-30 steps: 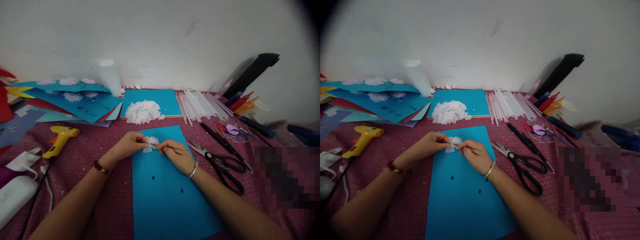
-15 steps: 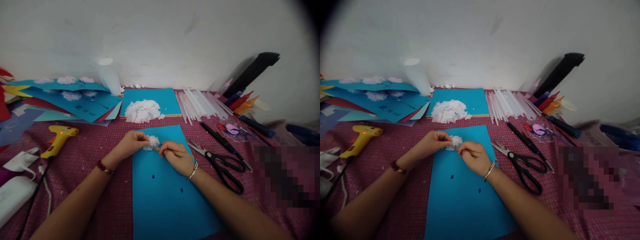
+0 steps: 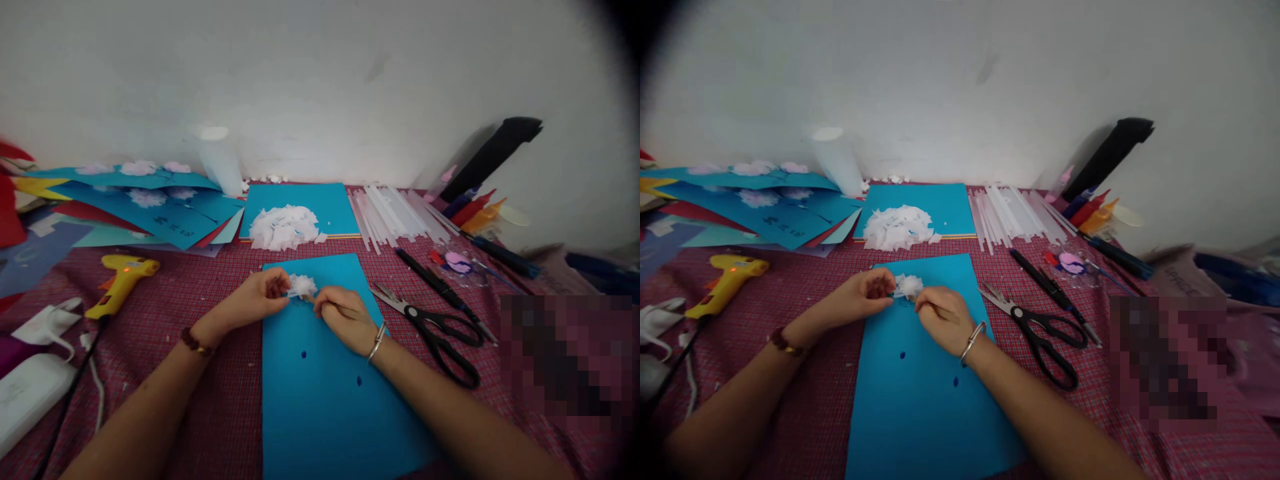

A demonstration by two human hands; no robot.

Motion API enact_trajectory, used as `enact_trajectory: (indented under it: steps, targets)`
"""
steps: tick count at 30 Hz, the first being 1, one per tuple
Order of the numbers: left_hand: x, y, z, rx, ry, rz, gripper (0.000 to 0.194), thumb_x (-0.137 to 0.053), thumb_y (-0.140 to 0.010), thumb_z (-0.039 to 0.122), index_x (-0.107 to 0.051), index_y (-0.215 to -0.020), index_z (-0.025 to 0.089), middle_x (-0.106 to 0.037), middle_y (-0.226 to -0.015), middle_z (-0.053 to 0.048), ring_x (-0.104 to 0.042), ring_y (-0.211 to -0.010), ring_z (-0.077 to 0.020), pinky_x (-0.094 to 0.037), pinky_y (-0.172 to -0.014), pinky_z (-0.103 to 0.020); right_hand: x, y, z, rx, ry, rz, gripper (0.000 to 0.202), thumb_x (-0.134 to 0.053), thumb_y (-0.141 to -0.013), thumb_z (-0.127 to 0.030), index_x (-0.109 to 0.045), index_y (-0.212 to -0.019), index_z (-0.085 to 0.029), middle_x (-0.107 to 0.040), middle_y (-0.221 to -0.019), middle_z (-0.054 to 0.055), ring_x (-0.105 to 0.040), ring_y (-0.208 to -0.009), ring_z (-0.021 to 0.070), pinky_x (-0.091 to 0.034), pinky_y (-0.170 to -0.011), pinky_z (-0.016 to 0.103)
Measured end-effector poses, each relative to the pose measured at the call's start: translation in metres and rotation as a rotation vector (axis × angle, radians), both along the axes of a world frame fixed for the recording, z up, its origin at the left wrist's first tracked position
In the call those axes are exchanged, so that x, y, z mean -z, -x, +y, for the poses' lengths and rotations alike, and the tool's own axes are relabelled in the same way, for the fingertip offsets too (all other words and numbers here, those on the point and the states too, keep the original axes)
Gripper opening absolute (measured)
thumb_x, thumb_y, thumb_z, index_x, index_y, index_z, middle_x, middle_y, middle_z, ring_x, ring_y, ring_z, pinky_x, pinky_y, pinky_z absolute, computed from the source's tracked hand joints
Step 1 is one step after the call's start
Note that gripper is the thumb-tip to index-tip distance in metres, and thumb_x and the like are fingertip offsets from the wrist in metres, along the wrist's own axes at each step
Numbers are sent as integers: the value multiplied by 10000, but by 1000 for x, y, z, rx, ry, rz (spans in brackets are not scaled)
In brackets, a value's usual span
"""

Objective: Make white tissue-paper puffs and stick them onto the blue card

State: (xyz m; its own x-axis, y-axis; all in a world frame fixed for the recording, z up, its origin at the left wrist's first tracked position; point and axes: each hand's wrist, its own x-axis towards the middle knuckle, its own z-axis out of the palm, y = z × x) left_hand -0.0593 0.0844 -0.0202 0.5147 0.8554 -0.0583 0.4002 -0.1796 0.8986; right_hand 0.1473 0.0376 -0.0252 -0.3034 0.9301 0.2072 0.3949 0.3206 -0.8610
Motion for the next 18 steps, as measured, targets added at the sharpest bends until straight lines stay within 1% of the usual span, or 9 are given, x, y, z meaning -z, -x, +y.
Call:
enact_trajectory:
  steps: [3,6,8,11,15,18]
  targets:
    - [2,-1,-1,-25,-124,85,117,-595,-688,172,-536,-787,187,-474,-653,45,-463,-578,-98,-365,-533,-213,0,0,1,-6,9,17,216,-418,-707,-82,-577,-639,-212,-603,-637,-12,-561,-659,153,-416,-608,258]
    - [6,-3,0,-12,-237,136,23,-572,-708,168,-556,-722,176,-493,-741,16,-475,-587,-94,-373,-539,-220,0,-1,1,-18,32,45,219,-422,-716,-80,-587,-655,-211,-609,-653,-16,-559,-650,144,-416,-600,250]
    - [7,-3,1,4,-277,156,62,-545,-726,160,-565,-668,170,-489,-760,5,-480,-600,-97,-369,-542,-223,-1,-2,0,-20,57,69,225,-423,-719,-79,-596,-664,-212,-607,-654,-22,-549,-623,135,-410,-581,243]
    - [8,-4,3,6,-284,179,113,-524,-734,145,-556,-628,167,-483,-739,4,-472,-596,-99,-350,-533,-222,-2,-4,1,6,113,125,227,-420,-716,-84,-600,-661,-212,-606,-633,-24,-526,-573,127,-396,-544,238]
    - [8,-4,5,-2,-259,174,109,-515,-740,146,-540,-637,170,-485,-714,12,-465,-591,-101,-347,-537,-223,-2,-8,3,95,172,250,212,-416,-697,-94,-583,-626,-204,-606,-582,-17,-536,-560,138,-410,-548,251]
    - [7,-6,6,-32,-234,166,110,-511,-749,169,-531,-640,173,-498,-691,12,-467,-611,-112,-357,-564,-235,-2,-9,4,93,187,294,208,-410,-681,-95,-567,-599,-204,-591,-548,-18,-536,-554,143,-414,-552,257]
